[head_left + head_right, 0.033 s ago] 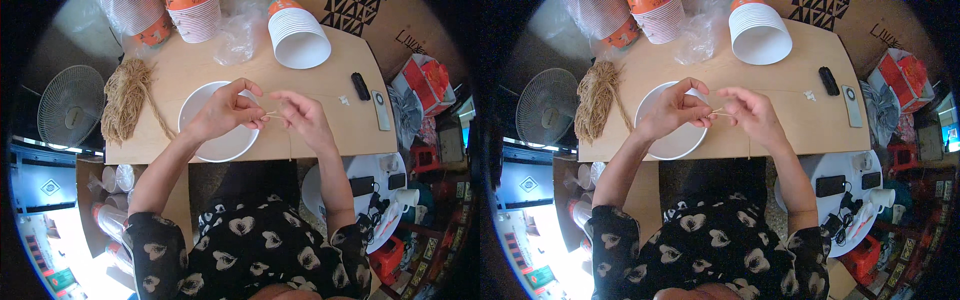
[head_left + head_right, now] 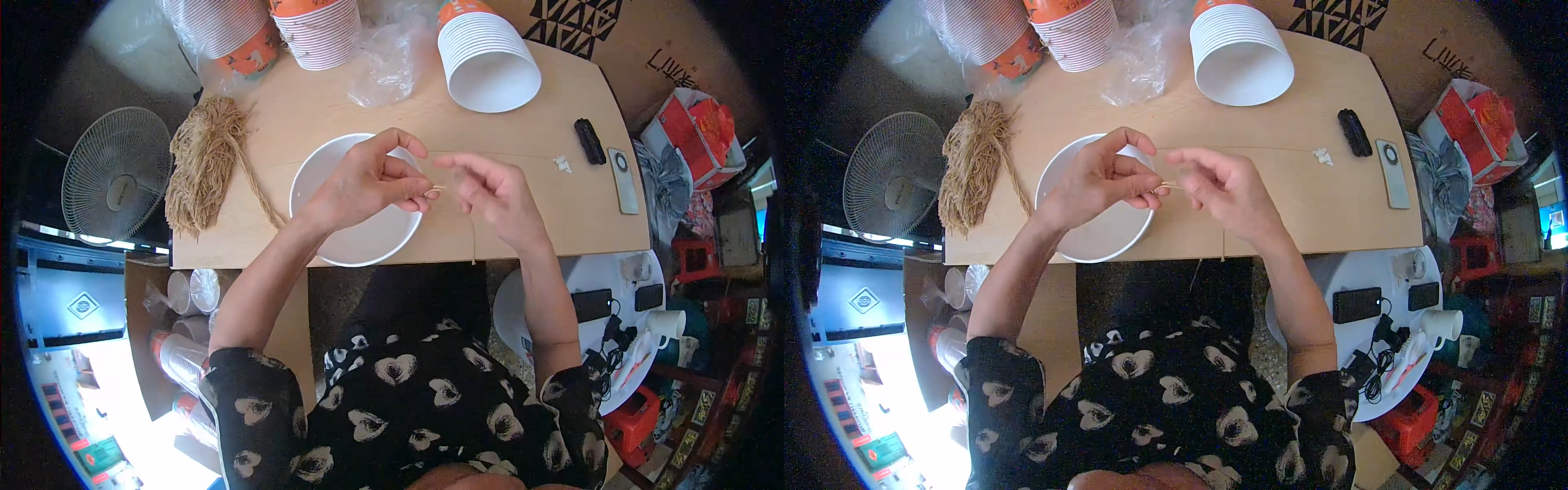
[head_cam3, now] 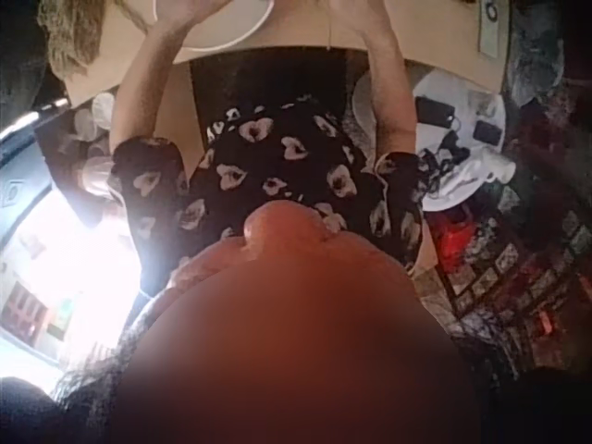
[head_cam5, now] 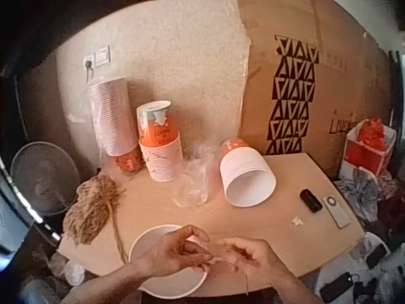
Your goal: Attaching thin elastic handles to paper trick-or-treat buckets by threading them through holes and tying knots.
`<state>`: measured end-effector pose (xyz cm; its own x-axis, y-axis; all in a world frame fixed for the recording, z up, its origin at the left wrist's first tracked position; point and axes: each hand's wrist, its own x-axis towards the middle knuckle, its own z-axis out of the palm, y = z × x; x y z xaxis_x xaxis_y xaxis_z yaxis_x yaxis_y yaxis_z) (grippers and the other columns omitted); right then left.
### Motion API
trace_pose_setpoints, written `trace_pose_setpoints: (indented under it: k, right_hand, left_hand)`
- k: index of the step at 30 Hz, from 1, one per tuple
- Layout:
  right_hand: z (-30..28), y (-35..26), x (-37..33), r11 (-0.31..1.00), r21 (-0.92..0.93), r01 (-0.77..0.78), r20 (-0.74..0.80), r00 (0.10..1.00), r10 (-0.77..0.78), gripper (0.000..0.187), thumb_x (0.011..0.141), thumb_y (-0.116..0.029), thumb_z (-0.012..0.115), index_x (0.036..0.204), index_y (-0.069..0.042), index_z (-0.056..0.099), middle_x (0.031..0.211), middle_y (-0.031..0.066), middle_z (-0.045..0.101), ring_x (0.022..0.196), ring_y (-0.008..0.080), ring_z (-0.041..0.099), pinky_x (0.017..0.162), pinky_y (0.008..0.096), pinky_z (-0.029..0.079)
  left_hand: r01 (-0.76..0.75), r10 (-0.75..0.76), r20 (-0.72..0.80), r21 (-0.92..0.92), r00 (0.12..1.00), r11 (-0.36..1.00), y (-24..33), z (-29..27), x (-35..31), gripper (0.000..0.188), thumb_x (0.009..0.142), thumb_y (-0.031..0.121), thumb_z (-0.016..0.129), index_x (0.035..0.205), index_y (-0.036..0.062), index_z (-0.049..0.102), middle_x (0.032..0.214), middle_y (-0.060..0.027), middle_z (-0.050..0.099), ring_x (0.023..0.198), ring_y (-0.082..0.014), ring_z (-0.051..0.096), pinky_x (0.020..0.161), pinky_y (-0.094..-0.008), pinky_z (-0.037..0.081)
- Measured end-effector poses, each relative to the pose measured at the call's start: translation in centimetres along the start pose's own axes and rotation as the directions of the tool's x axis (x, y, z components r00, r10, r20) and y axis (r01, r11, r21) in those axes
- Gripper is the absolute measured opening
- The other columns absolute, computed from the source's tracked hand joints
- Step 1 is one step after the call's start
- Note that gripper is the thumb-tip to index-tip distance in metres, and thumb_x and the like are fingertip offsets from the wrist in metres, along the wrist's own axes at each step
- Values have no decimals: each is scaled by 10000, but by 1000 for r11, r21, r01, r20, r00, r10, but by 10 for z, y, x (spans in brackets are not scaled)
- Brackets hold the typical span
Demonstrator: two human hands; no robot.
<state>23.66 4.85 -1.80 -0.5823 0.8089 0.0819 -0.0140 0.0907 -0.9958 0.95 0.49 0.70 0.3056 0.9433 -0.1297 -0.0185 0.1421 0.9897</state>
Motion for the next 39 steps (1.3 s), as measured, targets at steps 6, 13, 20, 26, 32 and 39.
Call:
trace_pose_setpoints:
  k: [6, 13, 20, 26, 32, 39]
  right_hand:
    - [-5, 7, 3, 999, -33, 37, 100, 994, -34, 141, 932, -93, 700, 1018, 17, 686, 775, -48, 610, 641, 5, 480, 558, 181, 388]
    - [-9, 9, 7, 998, -33, 57, 88, 995, -54, 97, 927, -89, 707, 961, 1, 696, 762, -79, 584, 645, -18, 460, 545, 180, 361]
    - [-9, 9, 5, 997, 33, 64, 26, 998, -65, 74, 938, -71, 679, 957, 0, 676, 763, -75, 577, 644, -19, 454, 551, 178, 355]
    - [-7, 2, 2, 987, 117, 111, 3, 994, -113, 101, 948, -82, 671, 974, 15, 667, 850, -28, 635, 743, 10, 558, 653, 180, 458]
    - [0, -22, -2, 998, 43, 52, -46, 998, -50, 123, 961, -112, 672, 966, 10, 662, 883, 10, 670, 802, 45, 603, 724, 215, 497]
    - [-9, -20, -4, 995, 79, -58, -68, 996, 63, 147, 990, -197, 630, 971, -52, 633, 772, -22, 604, 549, -3, 404, 467, 168, 268]
  left_hand:
    - [29, -28, -35, 40, 999, 999, 4, 2, 0, 292, 957, 43, 662, 1179, -10, 480, 910, -155, 726, 843, -174, 722, 737, -263, 593]
    - [6, -5, -4, 57, 1000, 998, 3, 2, 2, 261, 955, 37, 663, 1161, -23, 513, 920, -134, 718, 855, -157, 712, 754, -265, 593]
    - [2, -10, 95, 89, 995, 996, 4, 5, 7, 290, 963, 54, 657, 1225, -47, 587, 946, -92, 715, 862, -127, 687, 798, -266, 580]
    - [-71, 34, 148, 250, 988, 966, 12, 8, 15, 254, 965, 85, 666, 1186, -34, 629, 917, -67, 704, 798, -106, 679, 714, -239, 562]
    - [21, -85, 261, 241, 962, 970, 20, 5, 16, 228, 1013, 170, 607, 1147, -14, 623, 972, -69, 700, 757, -120, 693, 662, -229, 545]
    - [32, -55, 347, 72, 936, 997, 5, -5, 17, 253, 1065, 234, 504, 1116, 4, 597, 1018, -107, 697, 897, -163, 704, 794, -255, 573]
